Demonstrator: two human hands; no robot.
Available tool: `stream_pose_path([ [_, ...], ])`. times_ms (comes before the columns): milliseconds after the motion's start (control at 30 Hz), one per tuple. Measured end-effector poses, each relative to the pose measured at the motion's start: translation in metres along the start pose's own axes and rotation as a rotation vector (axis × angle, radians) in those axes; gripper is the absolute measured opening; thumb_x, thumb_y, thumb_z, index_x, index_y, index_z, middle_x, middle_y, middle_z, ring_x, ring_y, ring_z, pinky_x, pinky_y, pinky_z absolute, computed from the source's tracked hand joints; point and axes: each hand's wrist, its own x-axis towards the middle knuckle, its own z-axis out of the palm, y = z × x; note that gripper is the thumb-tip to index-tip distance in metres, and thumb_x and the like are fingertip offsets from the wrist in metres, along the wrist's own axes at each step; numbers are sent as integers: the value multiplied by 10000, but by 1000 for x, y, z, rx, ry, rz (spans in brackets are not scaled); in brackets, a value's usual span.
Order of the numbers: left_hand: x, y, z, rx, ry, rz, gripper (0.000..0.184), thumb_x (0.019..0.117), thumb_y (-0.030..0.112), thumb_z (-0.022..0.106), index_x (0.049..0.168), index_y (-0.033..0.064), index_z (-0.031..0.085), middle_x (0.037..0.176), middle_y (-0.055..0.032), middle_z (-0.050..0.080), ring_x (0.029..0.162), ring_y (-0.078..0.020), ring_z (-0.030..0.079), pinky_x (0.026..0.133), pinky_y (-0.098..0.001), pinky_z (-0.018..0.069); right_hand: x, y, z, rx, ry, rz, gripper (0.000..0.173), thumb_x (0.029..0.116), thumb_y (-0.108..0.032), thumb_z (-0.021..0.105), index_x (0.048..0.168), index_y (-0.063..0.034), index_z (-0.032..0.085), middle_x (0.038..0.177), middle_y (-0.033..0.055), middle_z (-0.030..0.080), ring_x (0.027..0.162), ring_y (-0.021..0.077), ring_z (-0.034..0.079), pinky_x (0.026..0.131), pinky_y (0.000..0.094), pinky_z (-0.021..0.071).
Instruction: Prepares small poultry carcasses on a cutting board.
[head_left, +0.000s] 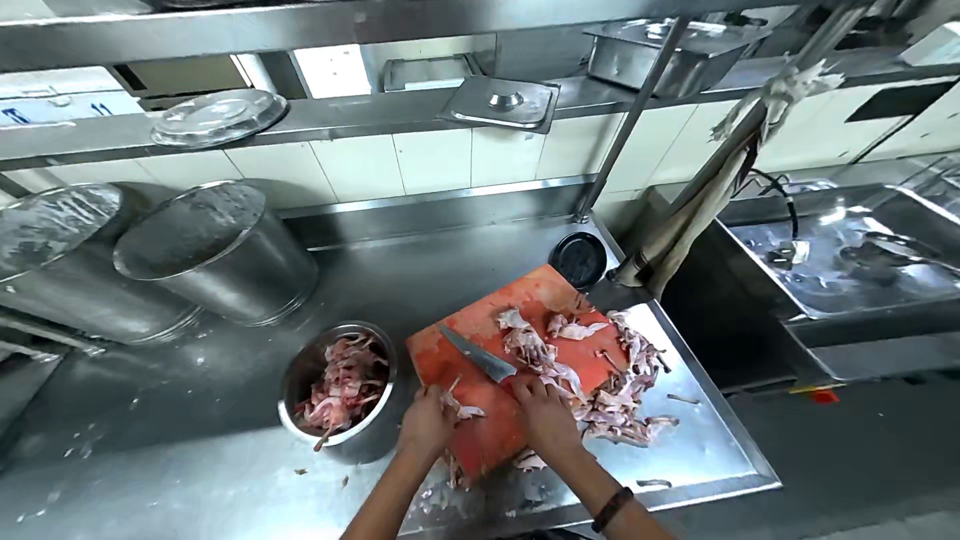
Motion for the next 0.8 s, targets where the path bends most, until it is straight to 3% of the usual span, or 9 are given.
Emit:
stream_pose_path([
  [100, 4, -9, -3, 145, 30, 176, 569, 908, 425, 678, 1440, 246, 584, 1549, -33, 506, 1481, -297, 393, 1162, -544, 394, 11, -12, -5, -49, 11, -18, 492, 983, -107, 564, 1471, -157, 531, 1384, 210, 599, 1252, 429, 598, 960, 595, 533],
  [133, 12, -13, -1, 106, 6, 267, 574, 917, 390, 687, 1459, 237, 576, 1522, -31, 538, 1462, -265, 430, 1189, -499, 386, 16, -18, -10, -54, -17, -13, 502, 987, -74, 537, 1487, -113, 501, 1397, 224, 585, 1247, 437, 604, 944, 589, 549],
  [200, 25, -20, 6, -19, -56, 382, 471, 939, 327, 698, 1367, 137, 648, 1366, -90, 650, 1326, -242, 572, 1169, -446, 425, 12, -27, -25, 12, -129, 38, 482, 1015, -108, 492, 1492, -48, 455, 1419, 243, 559, 1183, 439, 644, 925, 589, 565],
  [333, 29, -28, 15, -125, -68, 367, 325, 928, 258, 702, 1162, 34, 685, 1163, -150, 689, 1115, -259, 661, 1035, -452, 518, -27, -9, -28, 470, -268, 109, 517, 1039, -311, 499, 1499, -81, 445, 1185, 218, 685, 1073, 383, 691, 933, 595, 541],
  [400, 24, -27, 15, -134, -31, 356, 288, 927, 237, 700, 1137, 40, 690, 1132, -134, 697, 1087, -249, 669, 1016, -448, 528, -50, 5, -11, 602, -316, 48, 514, 1077, -379, 464, 1518, -117, 426, 1068, 207, 693, 950, 364, 699, 866, 582, 552],
  [533, 28, -15, 16, -73, -45, 416, 289, 915, 206, 706, 1163, 59, 723, 1154, -103, 717, 1125, -211, 669, 1053, -409, 516, -67, 22, 15, 717, -447, -35, 473, 1088, -393, 442, 1515, -189, 441, 1020, 182, 683, 839, 330, 684, 787, 551, 559],
  [567, 31, -11, 16, -46, -71, 424, 296, 917, 213, 710, 1169, 59, 725, 1161, -102, 718, 1134, -209, 665, 1062, -405, 509, -66, 26, 19, 720, -453, -33, 469, 1088, -393, 437, 1506, -181, 449, 1017, 185, 677, 829, 328, 680, 773, 546, 558],
  [700, 33, 6, 15, 108, -160, 361, 353, 901, 280, 723, 1194, 85, 715, 1218, -114, 697, 1179, -244, 647, 1069, -454, 502, -68, 21, 5, 459, -400, 51, 437, 1090, -383, 432, 1476, -186, 485, 1099, 203, 712, 1032, 392, 703, 910, 598, 544],
  [800, 31, 31, 15, 254, -233, 299, 481, 870, 281, 709, 1328, 146, 644, 1367, -89, 633, 1276, -261, 604, 1082, -514, 499, -74, 10, -10, 293, -320, 190, 426, 1085, -357, 424, 1489, -237, 477, 1129, 188, 717, 1047, 401, 710, 880, 598, 567],
])
